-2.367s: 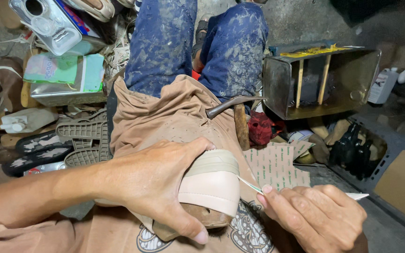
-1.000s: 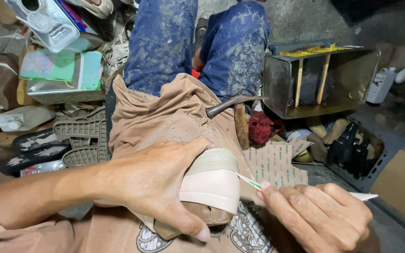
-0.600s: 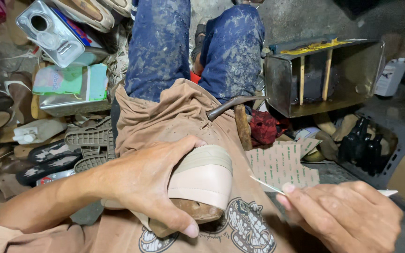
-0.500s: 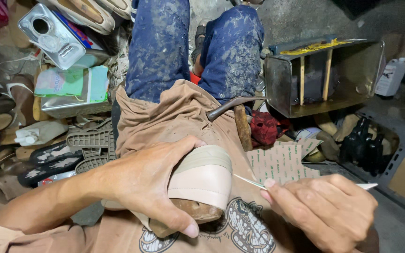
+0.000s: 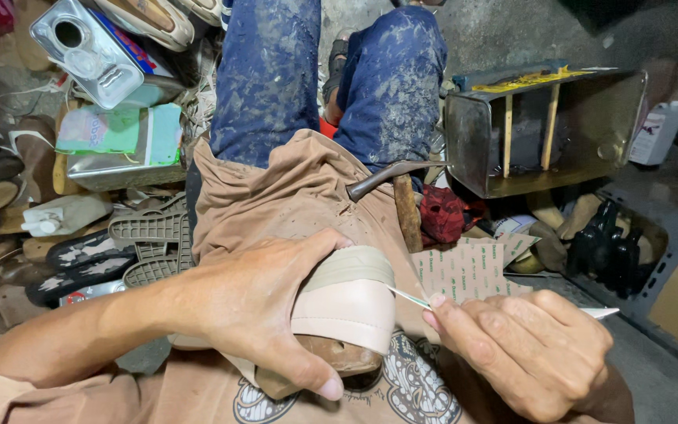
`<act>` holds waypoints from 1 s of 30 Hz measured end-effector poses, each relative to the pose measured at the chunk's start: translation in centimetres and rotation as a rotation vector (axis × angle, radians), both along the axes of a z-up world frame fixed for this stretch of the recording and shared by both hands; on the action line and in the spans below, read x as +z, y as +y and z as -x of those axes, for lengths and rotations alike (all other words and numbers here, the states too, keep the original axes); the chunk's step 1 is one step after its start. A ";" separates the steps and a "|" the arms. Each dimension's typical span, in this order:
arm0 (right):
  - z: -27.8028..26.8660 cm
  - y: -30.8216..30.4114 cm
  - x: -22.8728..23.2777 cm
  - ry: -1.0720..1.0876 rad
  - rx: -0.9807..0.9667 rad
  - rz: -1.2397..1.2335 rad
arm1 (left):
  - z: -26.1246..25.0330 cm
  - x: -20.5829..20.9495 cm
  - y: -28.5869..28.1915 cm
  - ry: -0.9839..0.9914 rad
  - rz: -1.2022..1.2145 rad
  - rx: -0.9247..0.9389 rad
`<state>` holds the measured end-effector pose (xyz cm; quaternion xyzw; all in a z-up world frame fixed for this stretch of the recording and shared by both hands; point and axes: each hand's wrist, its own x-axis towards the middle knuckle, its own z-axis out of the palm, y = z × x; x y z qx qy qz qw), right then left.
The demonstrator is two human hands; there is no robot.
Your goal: The person uses a hammer to tap the sole and heel of a beige shoe held on their lap. They then apply a liquid from a metal can onto the shoe's sole using a small applicator.
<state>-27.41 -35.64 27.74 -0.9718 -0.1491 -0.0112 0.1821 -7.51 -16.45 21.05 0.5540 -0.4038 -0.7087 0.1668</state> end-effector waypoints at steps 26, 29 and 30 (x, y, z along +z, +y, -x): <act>-4.7 -8.3 -9.4 -0.106 -0.730 -0.270 | -4.0 -4.8 0.8 0.078 0.135 0.486; -9.2 -11.5 -14.7 0.009 -0.890 -0.684 | -4.7 -6.7 1.7 0.045 0.336 0.740; -11.0 -12.6 -16.7 0.039 -0.918 -0.853 | -4.9 -7.0 1.9 0.011 0.399 0.831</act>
